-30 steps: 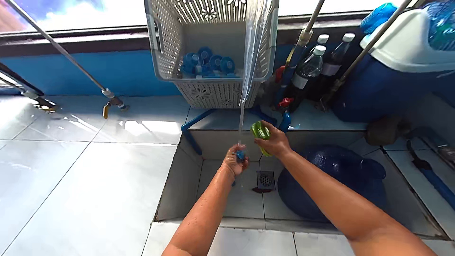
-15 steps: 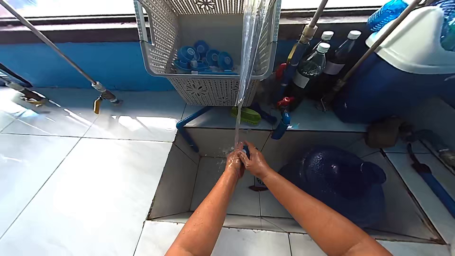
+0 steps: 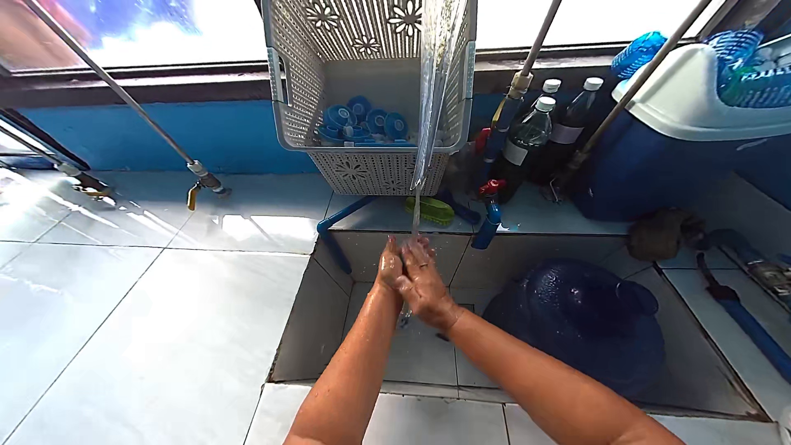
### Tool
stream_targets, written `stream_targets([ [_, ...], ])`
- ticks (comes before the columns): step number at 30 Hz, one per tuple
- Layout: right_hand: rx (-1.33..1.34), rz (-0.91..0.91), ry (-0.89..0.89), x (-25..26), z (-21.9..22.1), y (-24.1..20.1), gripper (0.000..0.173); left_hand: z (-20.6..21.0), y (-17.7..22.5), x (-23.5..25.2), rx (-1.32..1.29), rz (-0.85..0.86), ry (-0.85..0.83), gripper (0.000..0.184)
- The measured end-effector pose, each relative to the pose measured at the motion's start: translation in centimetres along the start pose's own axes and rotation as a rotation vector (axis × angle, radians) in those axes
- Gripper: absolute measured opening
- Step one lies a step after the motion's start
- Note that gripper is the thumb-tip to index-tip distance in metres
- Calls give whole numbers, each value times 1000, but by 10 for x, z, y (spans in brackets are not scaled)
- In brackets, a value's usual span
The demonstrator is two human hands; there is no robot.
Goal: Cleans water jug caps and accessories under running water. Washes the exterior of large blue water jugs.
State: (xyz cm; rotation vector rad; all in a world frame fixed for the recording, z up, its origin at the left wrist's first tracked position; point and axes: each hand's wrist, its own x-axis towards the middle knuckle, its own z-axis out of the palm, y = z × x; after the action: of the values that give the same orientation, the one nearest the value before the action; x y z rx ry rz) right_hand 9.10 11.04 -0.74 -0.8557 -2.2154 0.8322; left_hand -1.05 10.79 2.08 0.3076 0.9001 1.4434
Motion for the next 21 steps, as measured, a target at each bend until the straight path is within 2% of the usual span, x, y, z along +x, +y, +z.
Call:
stream_targets([
  [1,10,36,-69,5,-2,-9,64,-2,-2,5,-7,68,4,65],
  [3,-24,158,-103,34,-18,0,58,15,-10,7,15,159,64,49],
  [4,-35,238,-82,49,-26,11,57,30,-11,3,14,125,89,45],
  [6,-46,274,-19,56,-22,18,60,34,-7,6,19,92,85,43],
  [9,58,94,-31,32,0,-10,58,-12,4,40,23,155,-47,51],
  [11,-13,62,-60,39,-7,0,54,7,8,28,-23,126,83,46],
  [12,-56,112,-47,48,-14,9,51,22,8,16,-6,89,134,41],
  [14,-79,185,-11,49,-17,20,56,30,5,4,14,26,128,38],
  [15,-85,165,11,42,-12,16,57,28,7,6,25,12,150,41],
  [17,-76,37,92,18,-3,10,52,17,15,8,42,-10,159,42],
  [19,-76,-102,262,10,-1,22,36,12,15,6,47,-28,101,42],
  [21,-97,-136,345,14,0,28,35,12,10,1,81,50,19,40],
])
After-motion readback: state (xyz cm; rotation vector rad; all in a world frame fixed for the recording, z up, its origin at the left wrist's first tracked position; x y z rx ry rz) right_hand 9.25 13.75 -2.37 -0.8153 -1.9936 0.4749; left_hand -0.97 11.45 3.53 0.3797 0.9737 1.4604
